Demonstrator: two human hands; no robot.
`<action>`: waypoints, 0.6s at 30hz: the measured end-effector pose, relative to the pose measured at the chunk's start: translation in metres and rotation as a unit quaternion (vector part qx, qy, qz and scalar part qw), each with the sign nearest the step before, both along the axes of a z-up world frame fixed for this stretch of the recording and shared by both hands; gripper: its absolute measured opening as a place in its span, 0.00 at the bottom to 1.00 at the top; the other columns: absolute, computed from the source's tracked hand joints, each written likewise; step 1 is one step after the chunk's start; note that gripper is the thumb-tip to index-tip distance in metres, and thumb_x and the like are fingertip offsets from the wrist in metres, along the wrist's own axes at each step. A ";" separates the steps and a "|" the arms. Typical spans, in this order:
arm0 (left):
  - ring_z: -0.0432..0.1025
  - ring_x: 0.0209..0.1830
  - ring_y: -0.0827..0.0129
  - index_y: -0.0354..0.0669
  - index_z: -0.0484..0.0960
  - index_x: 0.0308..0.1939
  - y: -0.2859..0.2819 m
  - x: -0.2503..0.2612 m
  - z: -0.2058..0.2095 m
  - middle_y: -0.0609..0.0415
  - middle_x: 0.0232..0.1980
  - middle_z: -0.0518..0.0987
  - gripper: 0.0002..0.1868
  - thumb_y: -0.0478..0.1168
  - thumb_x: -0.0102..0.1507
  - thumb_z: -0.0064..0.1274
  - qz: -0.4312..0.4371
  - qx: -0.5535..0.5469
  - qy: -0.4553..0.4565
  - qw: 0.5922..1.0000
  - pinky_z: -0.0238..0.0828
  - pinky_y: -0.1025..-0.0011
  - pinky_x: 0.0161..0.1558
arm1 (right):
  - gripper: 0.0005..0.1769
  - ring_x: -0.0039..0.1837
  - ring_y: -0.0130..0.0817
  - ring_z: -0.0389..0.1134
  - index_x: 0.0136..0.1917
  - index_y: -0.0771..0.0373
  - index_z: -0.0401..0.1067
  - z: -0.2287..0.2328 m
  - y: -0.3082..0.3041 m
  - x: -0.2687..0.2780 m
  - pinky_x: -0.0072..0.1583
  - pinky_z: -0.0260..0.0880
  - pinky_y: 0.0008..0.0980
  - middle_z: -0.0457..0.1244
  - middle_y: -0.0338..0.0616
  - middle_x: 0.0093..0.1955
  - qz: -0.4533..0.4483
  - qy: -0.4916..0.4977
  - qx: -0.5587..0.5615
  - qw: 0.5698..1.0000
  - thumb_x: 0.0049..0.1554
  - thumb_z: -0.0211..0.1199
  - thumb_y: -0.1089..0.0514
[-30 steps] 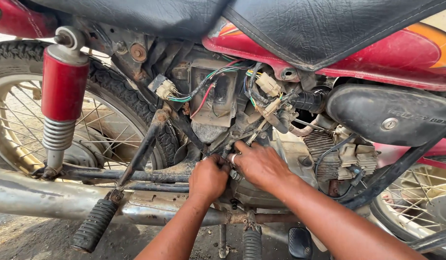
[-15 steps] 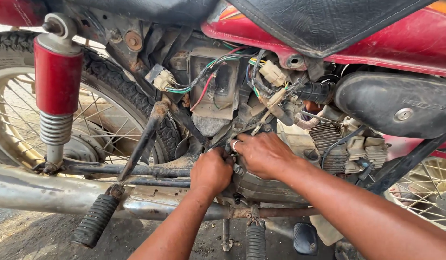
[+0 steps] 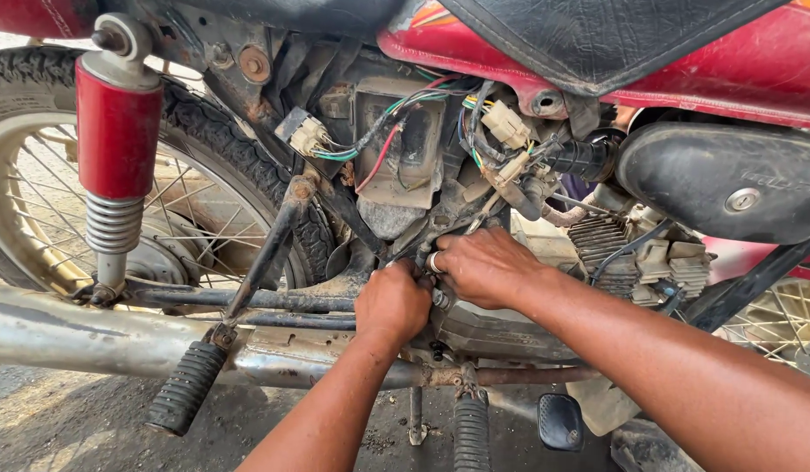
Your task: The person works on the engine area of a red motorcycle parked on a street-side repair spot. They unscrew and remove fasteners by hand, manipulate wiring and components near the engine, and use a socket wrench to loosen bolts, with removed parts and tools lying on the ground beside the bike.
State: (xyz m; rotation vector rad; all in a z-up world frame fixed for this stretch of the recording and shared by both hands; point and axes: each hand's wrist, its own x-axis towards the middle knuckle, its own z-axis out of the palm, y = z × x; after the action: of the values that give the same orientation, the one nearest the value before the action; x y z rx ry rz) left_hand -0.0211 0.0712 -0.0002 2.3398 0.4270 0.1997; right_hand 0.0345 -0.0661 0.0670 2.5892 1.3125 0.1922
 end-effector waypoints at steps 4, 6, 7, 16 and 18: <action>0.76 0.55 0.45 0.52 0.86 0.50 0.000 0.004 -0.003 0.40 0.50 0.83 0.17 0.52 0.61 0.55 0.001 -0.002 -0.007 1.000 0.72 0.52 0.56 | 0.12 0.45 0.56 0.72 0.47 0.61 0.76 -0.003 -0.004 -0.002 0.48 0.70 0.56 0.66 0.49 0.55 0.025 -0.020 0.036 0.999 0.53 0.60 0.54; 0.76 0.54 0.45 0.52 0.85 0.50 0.001 0.005 -0.005 0.40 0.50 0.83 0.17 0.52 0.61 0.55 -0.002 0.003 -0.012 1.000 0.72 0.51 0.56 | 0.12 0.44 0.56 0.72 0.49 0.61 0.76 -0.002 -0.005 -0.005 0.47 0.71 0.57 0.65 0.51 0.54 0.024 -0.026 0.045 0.998 0.54 0.59 0.54; 0.76 0.54 0.44 0.52 0.85 0.51 0.002 0.005 -0.007 0.39 0.50 0.83 0.17 0.52 0.61 0.55 -0.006 0.008 -0.018 1.000 0.72 0.51 0.56 | 0.13 0.42 0.57 0.72 0.51 0.61 0.75 -0.002 -0.004 -0.006 0.45 0.71 0.57 0.65 0.54 0.54 0.023 -0.032 0.055 0.998 0.55 0.59 0.54; 0.78 0.50 0.45 0.50 0.88 0.44 0.002 0.006 -0.026 0.40 0.44 0.84 0.15 0.51 0.59 0.58 0.029 -0.073 -0.086 0.993 0.73 0.53 0.53 | 0.08 0.47 0.59 0.70 0.41 0.63 0.75 -0.026 -0.005 0.008 0.49 0.70 0.57 0.67 0.50 0.51 -0.012 -0.003 0.153 0.988 0.53 0.65 0.55; 0.78 0.50 0.45 0.49 0.88 0.45 -0.002 0.016 -0.041 0.40 0.45 0.85 0.15 0.50 0.58 0.59 0.032 -0.095 -0.103 0.990 0.74 0.54 0.54 | 0.08 0.47 0.58 0.70 0.41 0.63 0.75 -0.026 -0.006 0.007 0.49 0.70 0.57 0.67 0.50 0.50 -0.009 -0.002 0.149 0.989 0.52 0.65 0.56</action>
State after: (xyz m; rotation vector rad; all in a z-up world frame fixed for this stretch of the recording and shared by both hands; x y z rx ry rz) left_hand -0.0048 0.0694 -0.0409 2.0960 0.4004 0.4089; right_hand 0.0419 -0.0718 0.0411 2.8410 1.3480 0.4206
